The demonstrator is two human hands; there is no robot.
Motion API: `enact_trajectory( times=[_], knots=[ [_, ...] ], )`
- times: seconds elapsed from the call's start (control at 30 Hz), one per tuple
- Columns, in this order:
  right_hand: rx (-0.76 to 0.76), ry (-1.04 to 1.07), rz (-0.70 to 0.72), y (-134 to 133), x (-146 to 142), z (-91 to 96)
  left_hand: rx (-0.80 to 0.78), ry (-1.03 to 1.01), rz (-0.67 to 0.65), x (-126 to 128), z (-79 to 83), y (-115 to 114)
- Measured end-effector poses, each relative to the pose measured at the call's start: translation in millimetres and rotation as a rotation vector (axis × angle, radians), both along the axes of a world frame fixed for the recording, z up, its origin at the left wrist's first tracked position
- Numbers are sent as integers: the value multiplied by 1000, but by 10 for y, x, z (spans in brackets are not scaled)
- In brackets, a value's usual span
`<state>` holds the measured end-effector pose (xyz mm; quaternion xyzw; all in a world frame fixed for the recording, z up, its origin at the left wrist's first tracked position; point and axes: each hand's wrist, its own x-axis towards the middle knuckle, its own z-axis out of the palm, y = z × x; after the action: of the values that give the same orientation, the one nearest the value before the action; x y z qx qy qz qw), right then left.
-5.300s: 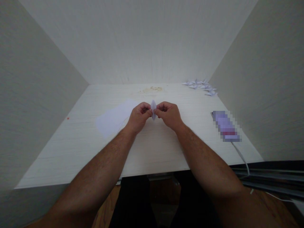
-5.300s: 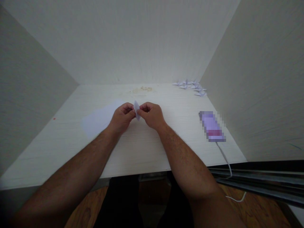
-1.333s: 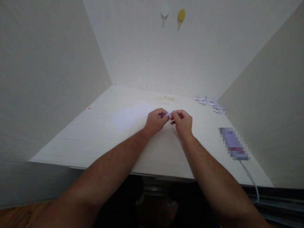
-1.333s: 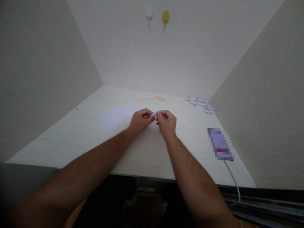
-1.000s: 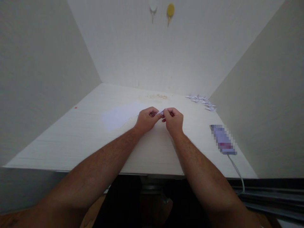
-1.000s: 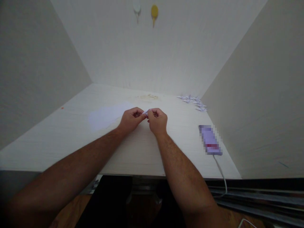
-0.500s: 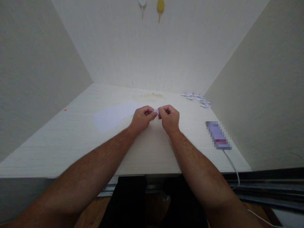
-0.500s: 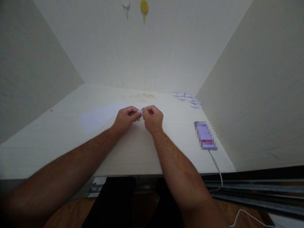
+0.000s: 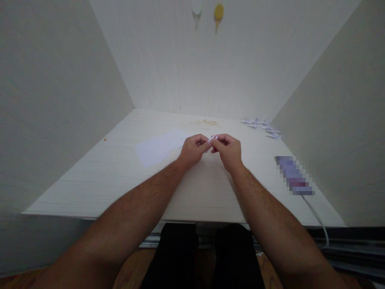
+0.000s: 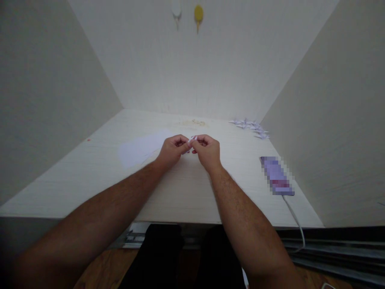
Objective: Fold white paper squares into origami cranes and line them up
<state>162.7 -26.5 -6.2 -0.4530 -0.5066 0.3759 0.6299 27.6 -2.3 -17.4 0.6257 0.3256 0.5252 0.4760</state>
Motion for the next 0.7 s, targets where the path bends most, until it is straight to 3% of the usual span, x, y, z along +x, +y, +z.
enact_trajectory(
  times=[0.43, 0.7],
  knots=[
    [34, -65, -85, -11, -49, -9, -46, 26, 13, 22, 69, -44],
    [-8, 14, 25, -6, -10, 8, -86, -13, -19, -15, 70, -25]
  ],
)
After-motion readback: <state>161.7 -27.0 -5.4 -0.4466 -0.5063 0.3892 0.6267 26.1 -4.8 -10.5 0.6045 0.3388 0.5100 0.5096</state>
